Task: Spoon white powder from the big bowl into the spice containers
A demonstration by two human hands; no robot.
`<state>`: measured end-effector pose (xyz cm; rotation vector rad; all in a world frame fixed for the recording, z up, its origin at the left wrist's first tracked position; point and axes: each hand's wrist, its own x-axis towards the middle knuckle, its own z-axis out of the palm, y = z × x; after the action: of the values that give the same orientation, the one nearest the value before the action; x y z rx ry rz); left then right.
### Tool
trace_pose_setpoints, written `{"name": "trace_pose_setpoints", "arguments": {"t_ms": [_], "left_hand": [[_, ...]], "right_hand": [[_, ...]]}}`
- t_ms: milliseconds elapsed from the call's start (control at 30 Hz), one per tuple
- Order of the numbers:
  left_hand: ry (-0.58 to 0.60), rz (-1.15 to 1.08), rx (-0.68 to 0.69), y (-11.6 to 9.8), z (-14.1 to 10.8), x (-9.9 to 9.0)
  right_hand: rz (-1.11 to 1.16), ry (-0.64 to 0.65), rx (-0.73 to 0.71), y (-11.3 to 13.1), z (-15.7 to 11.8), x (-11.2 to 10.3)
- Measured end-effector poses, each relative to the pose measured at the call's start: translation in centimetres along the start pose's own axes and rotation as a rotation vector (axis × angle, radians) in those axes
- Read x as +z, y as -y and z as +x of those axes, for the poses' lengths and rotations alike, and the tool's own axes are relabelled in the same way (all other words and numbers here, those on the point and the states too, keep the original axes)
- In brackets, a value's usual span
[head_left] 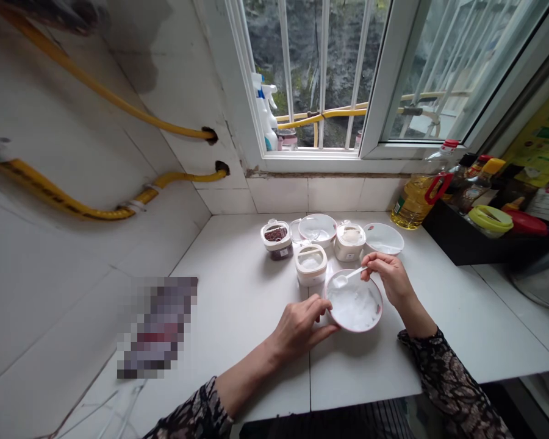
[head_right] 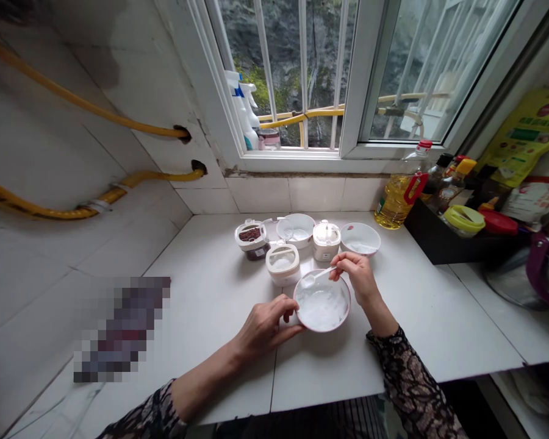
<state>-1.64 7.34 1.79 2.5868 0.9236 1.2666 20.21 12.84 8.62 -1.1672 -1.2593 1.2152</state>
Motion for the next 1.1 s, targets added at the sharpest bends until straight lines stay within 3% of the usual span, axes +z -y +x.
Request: {"name": "trace_pose_setpoints", "arguments": {"t_ms": [200, 367, 467, 533, 733, 967, 1100], "left_hand": [[-0.002, 0.01, -0.006, 0.2, -0.3, 0.3], [0.019, 0.0, -0.026, 0.3, -0.4, 0.4], [0.021, 0.002, -0.035, 0.3, -0.4, 0.4], [0.015, 0.001, -0.029, 0.3, -0.4, 0.4], [0.004, -0.009, -0.012, 0.2, -0.2, 0.1], [0.018, -0.022, -0.018, 0.1, -0.2, 0.0], [0.028, -0.018, -0.032, 0.1, -0.3, -0.1]], "right_hand": [[-0.106, -0.069, -0.258, 0.0, -0.3, 2.1], [-0.558, 0.005, -0.676, -0.3, -0.6, 3.5], [-0.686, 0.033, -0.812, -0.4, -0.7, 3.5], [-0.643, -0.013, -0.799, -0.2, -0.9, 3.2], [-0.495, -0.101, -0.565, 0.1, -1.4, 1.3], [-0.785, 0.061, -0.67, -0.8, -1.0, 0.8], [-0.814, 0.183, -0.652, -1.3, -1.3, 1.2]]}}
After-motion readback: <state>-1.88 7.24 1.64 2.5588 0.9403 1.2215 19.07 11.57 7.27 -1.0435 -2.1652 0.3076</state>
